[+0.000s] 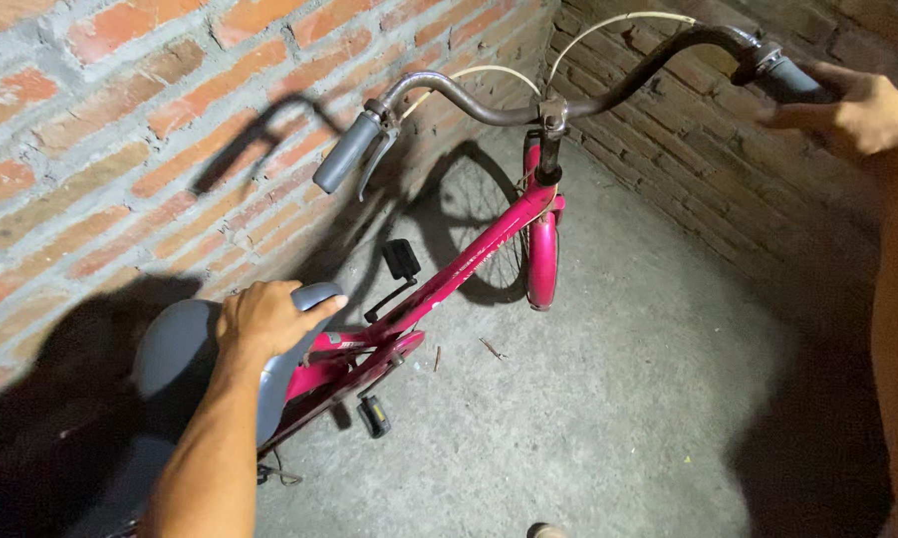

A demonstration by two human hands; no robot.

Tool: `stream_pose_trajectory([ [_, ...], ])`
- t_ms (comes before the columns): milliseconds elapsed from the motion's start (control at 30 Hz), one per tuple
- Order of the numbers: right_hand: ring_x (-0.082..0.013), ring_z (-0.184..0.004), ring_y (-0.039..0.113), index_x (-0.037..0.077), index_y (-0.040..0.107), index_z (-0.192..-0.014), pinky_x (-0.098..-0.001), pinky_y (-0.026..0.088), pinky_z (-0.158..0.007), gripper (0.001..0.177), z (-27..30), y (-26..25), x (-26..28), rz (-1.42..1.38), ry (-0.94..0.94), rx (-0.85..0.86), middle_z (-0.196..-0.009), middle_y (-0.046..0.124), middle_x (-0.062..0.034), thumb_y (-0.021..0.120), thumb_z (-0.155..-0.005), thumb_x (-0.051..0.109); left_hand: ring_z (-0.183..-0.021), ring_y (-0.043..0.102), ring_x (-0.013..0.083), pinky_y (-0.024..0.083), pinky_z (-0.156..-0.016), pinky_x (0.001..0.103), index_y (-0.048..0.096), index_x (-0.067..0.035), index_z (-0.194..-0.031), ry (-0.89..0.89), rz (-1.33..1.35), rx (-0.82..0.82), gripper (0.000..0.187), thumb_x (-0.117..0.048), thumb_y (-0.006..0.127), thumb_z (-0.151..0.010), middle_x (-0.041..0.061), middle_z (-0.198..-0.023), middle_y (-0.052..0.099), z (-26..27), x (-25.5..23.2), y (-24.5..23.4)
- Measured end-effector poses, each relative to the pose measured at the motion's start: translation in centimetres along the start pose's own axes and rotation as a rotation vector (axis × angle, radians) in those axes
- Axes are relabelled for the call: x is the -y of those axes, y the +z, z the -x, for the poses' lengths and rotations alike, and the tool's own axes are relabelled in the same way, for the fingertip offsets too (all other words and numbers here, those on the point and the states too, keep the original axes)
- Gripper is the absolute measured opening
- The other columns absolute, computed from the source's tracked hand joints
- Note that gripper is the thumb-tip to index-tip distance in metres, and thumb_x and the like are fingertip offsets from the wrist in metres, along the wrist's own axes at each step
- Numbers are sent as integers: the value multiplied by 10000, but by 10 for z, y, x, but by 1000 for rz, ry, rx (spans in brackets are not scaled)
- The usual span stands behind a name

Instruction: The person positions a pink bicycle against a brick wall and uses a hammer to tap the frame near the rear wheel and chain area. They then adjust the seat post by hand, checking its height and alignment.

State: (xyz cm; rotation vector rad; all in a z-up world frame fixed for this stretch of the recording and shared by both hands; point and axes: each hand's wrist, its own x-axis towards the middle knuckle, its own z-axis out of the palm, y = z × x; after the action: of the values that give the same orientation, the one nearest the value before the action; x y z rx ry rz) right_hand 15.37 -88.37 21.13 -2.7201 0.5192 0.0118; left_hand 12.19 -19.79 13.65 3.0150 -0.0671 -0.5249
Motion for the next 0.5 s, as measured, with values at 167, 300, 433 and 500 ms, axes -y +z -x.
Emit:
stream_pose_trajectory([
  [167,-242,-879,632,162,432,-1664,-353,492,-668,693,57,-5,33,-287,-208,-129,-1370,626,-210,660,-1010,143,-1015,727,385,552,-914,519,802,-245,-1042,-82,25,0,712,-845,624,-703,150,-1026,775,6,-2,4],
  [300,-187,-1129,633,106,519,-1575,-313,510,-890,560,47,1,37,-518,-482,-202,-1546,570,-136,573,-1019,60,-1013,732,380,555,-934,512,817,-235,-1026,-59,-26,-111,692,-829,644,-715,153,-1032,782,6,-3,0],
  [433,-176,-1176,631,82,549,-1518,-304,519,-947,491,24,15,26,-594,-651,-198,-1534,567,-120,561,-1029,45,-1000,719,402,554,-908,525,792,-242,-1122,-63,-22,-174,732,-810,698,-670,175,-1058,763,8,0,8],
  [500,-174,-1161,630,75,550,-1496,-303,519,-940,463,21,22,27,-603,-700,-210,-1504,570,-117,564,-1034,44,-989,718,405,555,-893,513,776,-207,-1154,-16,-26,-268,757,-790,731,-673,192,-1064,754,6,4,10],
])
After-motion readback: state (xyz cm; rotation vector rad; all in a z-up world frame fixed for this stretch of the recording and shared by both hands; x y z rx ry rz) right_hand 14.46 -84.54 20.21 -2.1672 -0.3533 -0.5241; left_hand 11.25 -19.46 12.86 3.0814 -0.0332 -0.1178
